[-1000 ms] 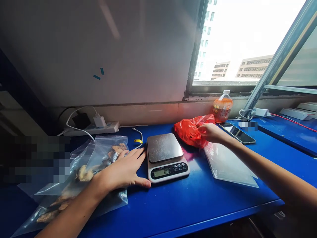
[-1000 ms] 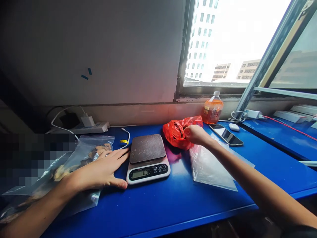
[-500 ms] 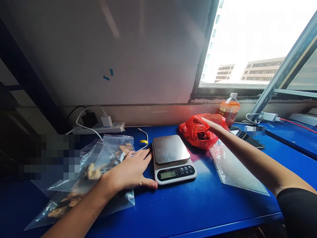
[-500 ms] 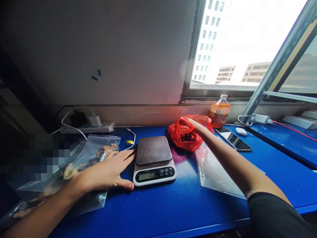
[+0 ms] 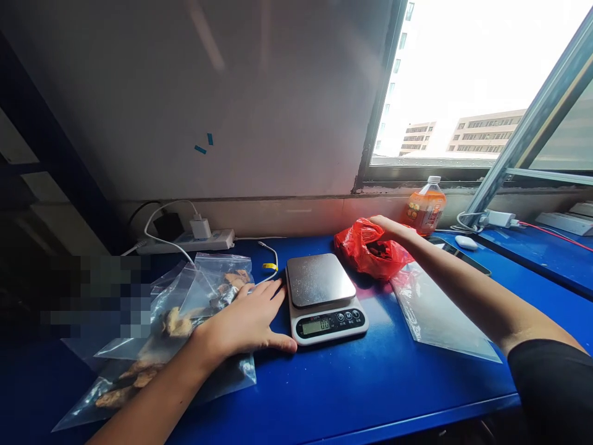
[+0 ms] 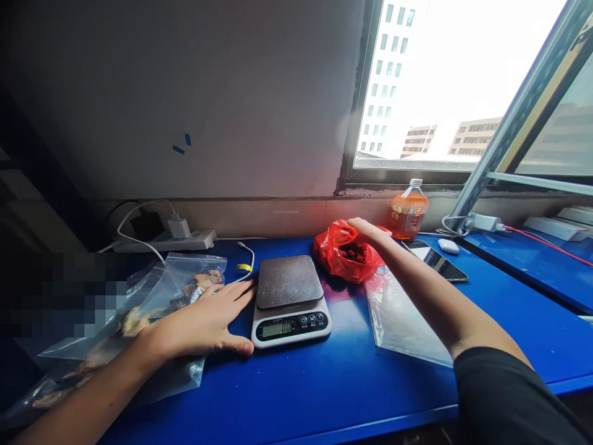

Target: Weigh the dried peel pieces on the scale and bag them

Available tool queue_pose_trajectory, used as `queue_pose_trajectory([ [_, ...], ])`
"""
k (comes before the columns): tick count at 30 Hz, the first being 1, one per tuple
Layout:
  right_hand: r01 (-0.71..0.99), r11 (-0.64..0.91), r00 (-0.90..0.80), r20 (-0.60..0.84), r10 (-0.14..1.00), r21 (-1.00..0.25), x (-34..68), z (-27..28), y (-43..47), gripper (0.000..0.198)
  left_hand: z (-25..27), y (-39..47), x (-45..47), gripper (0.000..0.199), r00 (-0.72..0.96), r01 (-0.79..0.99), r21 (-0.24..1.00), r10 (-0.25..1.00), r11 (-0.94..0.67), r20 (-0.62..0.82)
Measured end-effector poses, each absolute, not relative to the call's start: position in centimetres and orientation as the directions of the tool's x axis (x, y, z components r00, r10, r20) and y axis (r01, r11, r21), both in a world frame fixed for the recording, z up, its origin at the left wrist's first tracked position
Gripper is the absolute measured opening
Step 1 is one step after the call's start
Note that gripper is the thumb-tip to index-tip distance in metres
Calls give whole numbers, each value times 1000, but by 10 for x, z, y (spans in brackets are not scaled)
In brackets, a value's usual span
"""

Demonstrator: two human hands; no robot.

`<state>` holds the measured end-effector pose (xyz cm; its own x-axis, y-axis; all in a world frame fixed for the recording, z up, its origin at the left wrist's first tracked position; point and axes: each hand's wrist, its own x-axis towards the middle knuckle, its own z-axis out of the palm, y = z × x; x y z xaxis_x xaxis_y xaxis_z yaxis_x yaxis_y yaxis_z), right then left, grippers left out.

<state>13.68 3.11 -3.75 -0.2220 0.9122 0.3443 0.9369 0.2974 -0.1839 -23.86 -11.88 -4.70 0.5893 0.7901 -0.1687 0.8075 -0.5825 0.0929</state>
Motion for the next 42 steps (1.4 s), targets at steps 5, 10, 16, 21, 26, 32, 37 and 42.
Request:
queue_pose_trajectory([
  [5, 909, 292, -151, 420, 895, -296, 148, -40, 6, 9, -46, -119, -238, 106, 586, 810, 85, 791, -581, -177],
  [10, 880, 211, 7, 458, 889, -425, 153, -65, -17, 24, -44, -118, -237, 107, 593, 803, 59, 785, -593, -182],
  [16, 885, 84, 132, 421, 897, -458, 159, -76, -15, 31, -41, -117, -237, 107, 585, 805, 33, 783, -593, -212],
  [21, 949, -20, 147, 387, 910, -315, 172, -78, -10, 29, -44, -115, -240, 106, 598, 798, 35, 781, -602, -179],
  [26, 984, -4, 57, 292, 955, -179, 172, -84, -11, 15, -44, -115, -240, 106, 597, 798, 38, 781, -601, -182],
  [32, 987, 107, -67, 289, 955, -122, 160, -80, -9, 16, -38, -119, -236, 107, 557, 819, 8, 792, -574, -251],
  [37, 976, 63, -6, 262, 965, -207, 153, -85, -3, 18, -39, -118, -235, 105, 567, 815, 20, 789, -580, -238],
  [42, 923, 80, 63, 354, 933, -376, 150, -82, -3, 20, -40, -119, -237, 104, 575, 810, 18, 787, -586, -226],
])
